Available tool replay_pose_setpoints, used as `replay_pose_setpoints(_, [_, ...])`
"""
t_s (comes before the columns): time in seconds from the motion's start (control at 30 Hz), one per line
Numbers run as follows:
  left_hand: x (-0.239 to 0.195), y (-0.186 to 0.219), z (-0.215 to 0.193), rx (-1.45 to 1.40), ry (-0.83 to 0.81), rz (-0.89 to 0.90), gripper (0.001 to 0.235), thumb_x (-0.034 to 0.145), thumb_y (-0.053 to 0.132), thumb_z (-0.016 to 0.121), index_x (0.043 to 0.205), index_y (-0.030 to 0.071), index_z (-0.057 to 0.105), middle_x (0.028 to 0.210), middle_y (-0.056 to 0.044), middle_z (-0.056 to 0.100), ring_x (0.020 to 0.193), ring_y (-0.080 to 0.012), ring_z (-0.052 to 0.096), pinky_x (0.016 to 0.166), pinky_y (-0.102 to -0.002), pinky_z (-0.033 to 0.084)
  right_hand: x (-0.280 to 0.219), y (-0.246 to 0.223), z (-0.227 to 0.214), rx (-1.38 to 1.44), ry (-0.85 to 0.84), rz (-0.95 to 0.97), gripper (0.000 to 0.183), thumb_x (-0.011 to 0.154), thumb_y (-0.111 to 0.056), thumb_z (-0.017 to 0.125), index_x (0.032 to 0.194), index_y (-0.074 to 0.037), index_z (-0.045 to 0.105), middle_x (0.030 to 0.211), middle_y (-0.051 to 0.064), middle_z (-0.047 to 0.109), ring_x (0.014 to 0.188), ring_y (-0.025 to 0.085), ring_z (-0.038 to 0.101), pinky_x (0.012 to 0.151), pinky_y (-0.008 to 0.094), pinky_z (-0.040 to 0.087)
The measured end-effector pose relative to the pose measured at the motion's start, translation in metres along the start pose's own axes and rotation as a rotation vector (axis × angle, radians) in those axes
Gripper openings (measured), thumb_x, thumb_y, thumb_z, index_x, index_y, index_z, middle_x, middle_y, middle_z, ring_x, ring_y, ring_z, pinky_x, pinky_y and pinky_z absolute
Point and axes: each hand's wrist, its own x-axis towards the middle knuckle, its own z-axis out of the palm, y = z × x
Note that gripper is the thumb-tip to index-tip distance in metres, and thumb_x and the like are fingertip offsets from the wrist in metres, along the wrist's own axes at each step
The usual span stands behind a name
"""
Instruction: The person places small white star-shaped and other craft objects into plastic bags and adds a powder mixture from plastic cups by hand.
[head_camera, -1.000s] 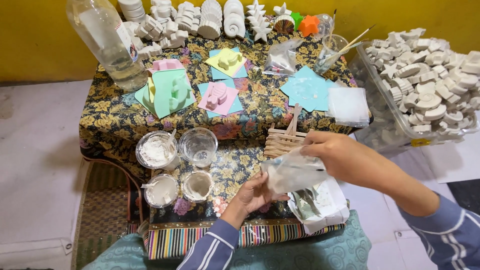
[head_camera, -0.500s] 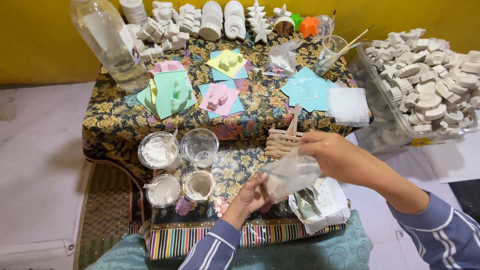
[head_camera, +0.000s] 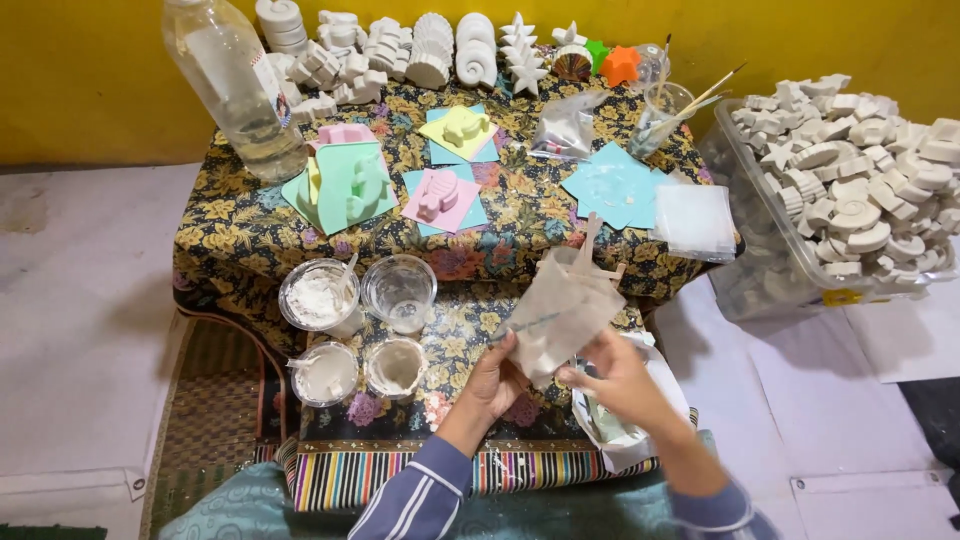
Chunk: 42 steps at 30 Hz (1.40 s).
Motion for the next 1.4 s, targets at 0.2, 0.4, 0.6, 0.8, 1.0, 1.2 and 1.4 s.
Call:
replay_pose_setpoints(0.2, [0.004, -0.004, -0.019, 0.594, 0.018, 0.33, 0.03, 0.085, 0.028, 0.083, 0.103, 0.008, 0.072, 0.098, -0.013, 0.075, 0.093, -0.0277, 0.073, 0.089, -0.045, 0.06, 0.045, 0.104, 0.019, 0.218, 0.394, -0.308, 0.018, 0.096, -0.014, 0.071, 0.111, -0.006, 0.077, 0.098, 0.007, 0.075, 0.092, 0.014, 0.064, 0.098, 0.039, 0.048])
replay_pose_setpoints(0.4, [-0.056, 0.013, 0.051, 1.126, 0.157, 0.701, 0.036, 0.076, 0.028, 0.092, 0.105, 0.011, 0.079, 0.101, -0.004, 0.08, 0.107, -0.0179, 0.071, 0.098, -0.037, 0.051, 0.035, 0.092, 0.02, 0.189, 0.288, -0.54, 0.017, 0.094, -0.01, 0.068, 0.084, -0.008, 0.081, 0.077, 0.004, 0.076, 0.077, 0.012, 0.066, 0.088, 0.035, 0.052])
replay_pose_setpoints(0.6, [-0.062, 0.025, 0.086, 1.242, 0.121, 0.816, 0.01, 0.082, 0.014, 0.085, 0.089, 0.01, 0.078, 0.083, -0.006, 0.078, 0.092, -0.018, 0.071, 0.094, -0.038, 0.051, 0.024, 0.084, 0.022, 0.211, 0.277, -0.384, 0.015, 0.093, -0.009, 0.071, 0.095, 0.001, 0.081, 0.081, 0.009, 0.077, 0.085, 0.014, 0.059, 0.085, 0.041, 0.053])
replay_pose_setpoints(0.8, [-0.075, 0.023, 0.099, 1.267, 0.109, 0.779, 0.014, 0.082, 0.017, 0.085, 0.091, 0.008, 0.078, 0.082, -0.006, 0.078, 0.09, -0.0175, 0.072, 0.092, -0.038, 0.052, 0.028, 0.11, 0.005, 0.244, 0.275, -0.332, 0.016, 0.093, -0.015, 0.073, 0.097, -0.004, 0.084, 0.087, 0.014, 0.08, 0.086, 0.017, 0.067, 0.089, 0.04, 0.055])
replay_pose_setpoints(1.0, [-0.098, 0.032, 0.139, 1.344, 0.154, 0.82, 0.012, 0.082, 0.017, 0.085, 0.078, 0.009, 0.077, 0.067, -0.006, 0.075, 0.07, -0.0177, 0.071, 0.075, -0.035, 0.054, 0.015, 0.094, -0.001, 0.213, 0.33, -0.579, 0.015, 0.093, -0.008, 0.07, 0.083, -0.002, 0.08, 0.082, 0.014, 0.077, 0.08, 0.021, 0.072, 0.081, 0.038, 0.056])
replay_pose_setpoints(1.2, [-0.111, 0.038, 0.147, 1.358, 0.308, 0.763, 0.02, 0.082, 0.024, 0.085, 0.07, 0.009, 0.078, 0.059, -0.006, 0.075, 0.064, -0.0132, 0.071, 0.068, -0.033, 0.054, 0.015, 0.1, -0.002, 0.291, 0.387, -0.55, 0.021, 0.091, -0.004, 0.073, 0.07, -0.002, 0.073, 0.07, 0.01, 0.071, 0.068, 0.011, 0.059, 0.069, 0.028, 0.053])
replay_pose_setpoints(1.4, [-0.107, 0.041, 0.16, 1.304, 0.417, 0.58, 0.018, 0.078, 0.01, 0.076, 0.062, 0.004, 0.07, 0.045, -0.007, 0.062, 0.047, -0.0089, 0.052, 0.049, -0.025, 0.045, 0.014, 0.089, 0.01, 0.405, 0.43, -0.451, 0.024, 0.091, 0.0, 0.074, 0.084, -0.004, 0.051, 0.074, 0.01, 0.067, 0.066, 0.008, 0.062, 0.062, 0.024, 0.054])
